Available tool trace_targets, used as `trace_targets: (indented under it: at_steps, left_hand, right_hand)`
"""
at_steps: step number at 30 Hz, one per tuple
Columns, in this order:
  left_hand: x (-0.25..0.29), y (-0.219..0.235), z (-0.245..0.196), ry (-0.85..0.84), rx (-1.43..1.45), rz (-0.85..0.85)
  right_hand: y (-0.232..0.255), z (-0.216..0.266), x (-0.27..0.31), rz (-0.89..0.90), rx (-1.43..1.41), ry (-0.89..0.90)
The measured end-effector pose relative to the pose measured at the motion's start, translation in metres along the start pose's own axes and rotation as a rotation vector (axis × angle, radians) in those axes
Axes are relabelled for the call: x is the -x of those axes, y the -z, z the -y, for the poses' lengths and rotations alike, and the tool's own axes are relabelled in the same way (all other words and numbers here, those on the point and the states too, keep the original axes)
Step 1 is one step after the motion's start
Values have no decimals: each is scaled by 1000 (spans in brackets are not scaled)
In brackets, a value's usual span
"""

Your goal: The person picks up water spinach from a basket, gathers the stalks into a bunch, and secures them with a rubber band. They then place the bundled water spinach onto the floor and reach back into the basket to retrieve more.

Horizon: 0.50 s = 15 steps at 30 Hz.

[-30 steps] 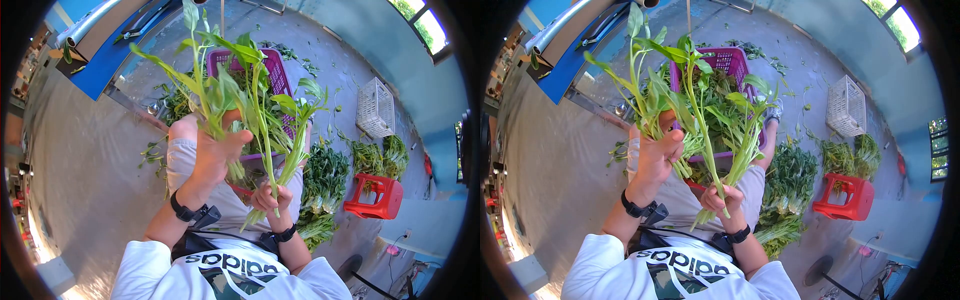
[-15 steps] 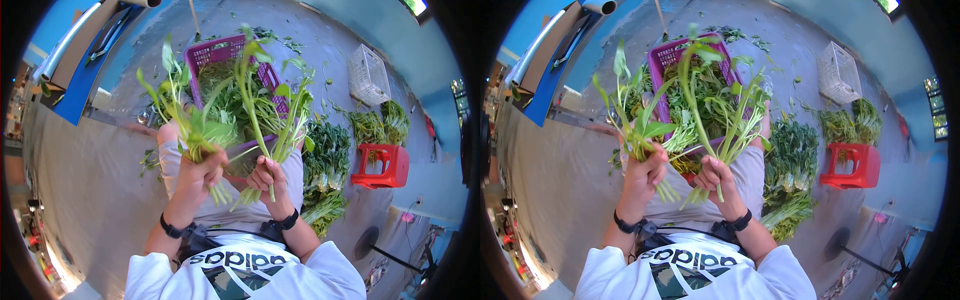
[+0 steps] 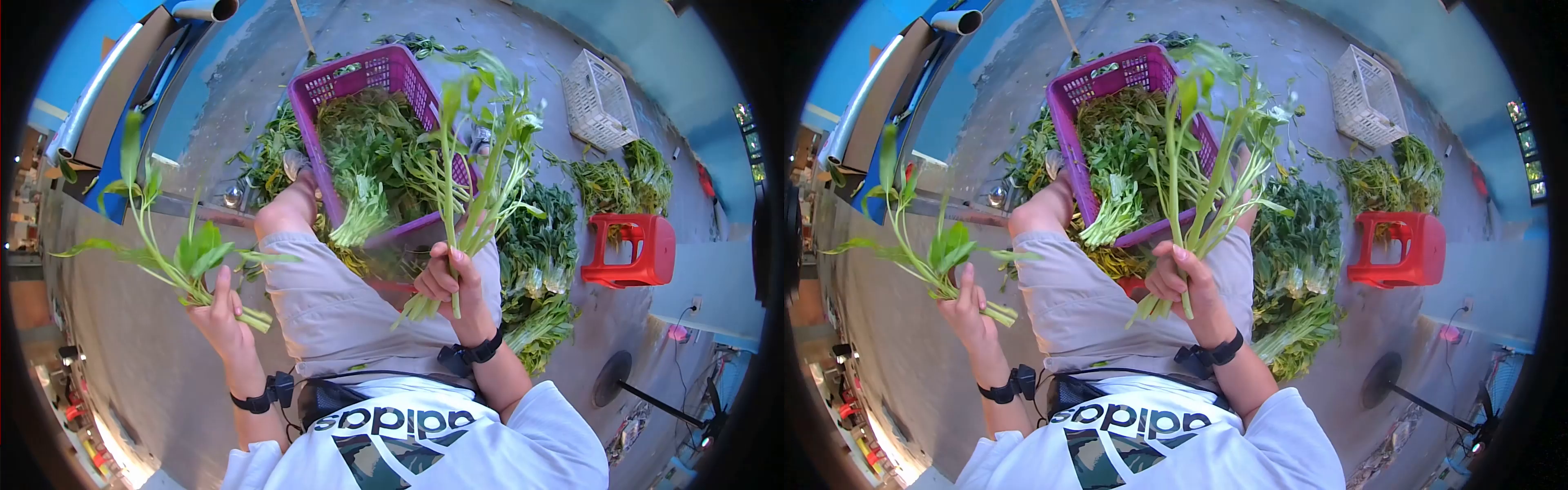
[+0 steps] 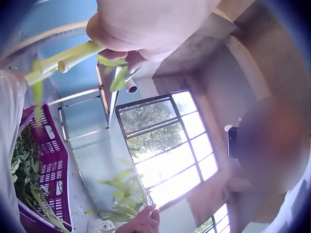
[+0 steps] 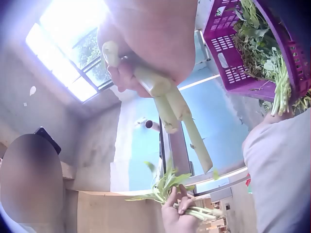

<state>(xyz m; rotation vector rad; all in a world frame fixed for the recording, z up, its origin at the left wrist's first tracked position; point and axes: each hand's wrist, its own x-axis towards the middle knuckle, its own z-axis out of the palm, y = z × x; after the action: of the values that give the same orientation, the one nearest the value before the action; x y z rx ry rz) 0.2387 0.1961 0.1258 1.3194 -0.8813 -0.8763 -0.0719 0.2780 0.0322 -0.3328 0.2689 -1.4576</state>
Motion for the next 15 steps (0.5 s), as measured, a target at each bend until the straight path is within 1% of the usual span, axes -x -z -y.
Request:
trace_targets:
  at_steps: [1, 4, 6, 10, 12, 14, 15]
  left_hand:
    - [2, -8, -6, -1, 42, -63]
    - [4, -16, 14, 31, 267, 77]
    - [17, -36, 15, 277, 390, 337]
    - [58, -103, -2, 413, 163, 654]
    - [62, -119, 5, 385, 148, 723]
    - [64, -126, 5, 348, 149, 783]
    - [65, -126, 7, 306, 137, 783]
  right_hand:
    - [-3, -2, 0, 34, 1, -18]
    - [-11, -9, -3, 110, 26, -49]
    - [-16, -14, -2, 116, 73, -75]
    - [-29, -19, -1, 136, 175, -142]
    - [-30, -20, 4, 93, 194, -193]
    - [-25, -20, 6, 51, 321, -194]
    - [-25, -20, 5, 29, 382, -192]
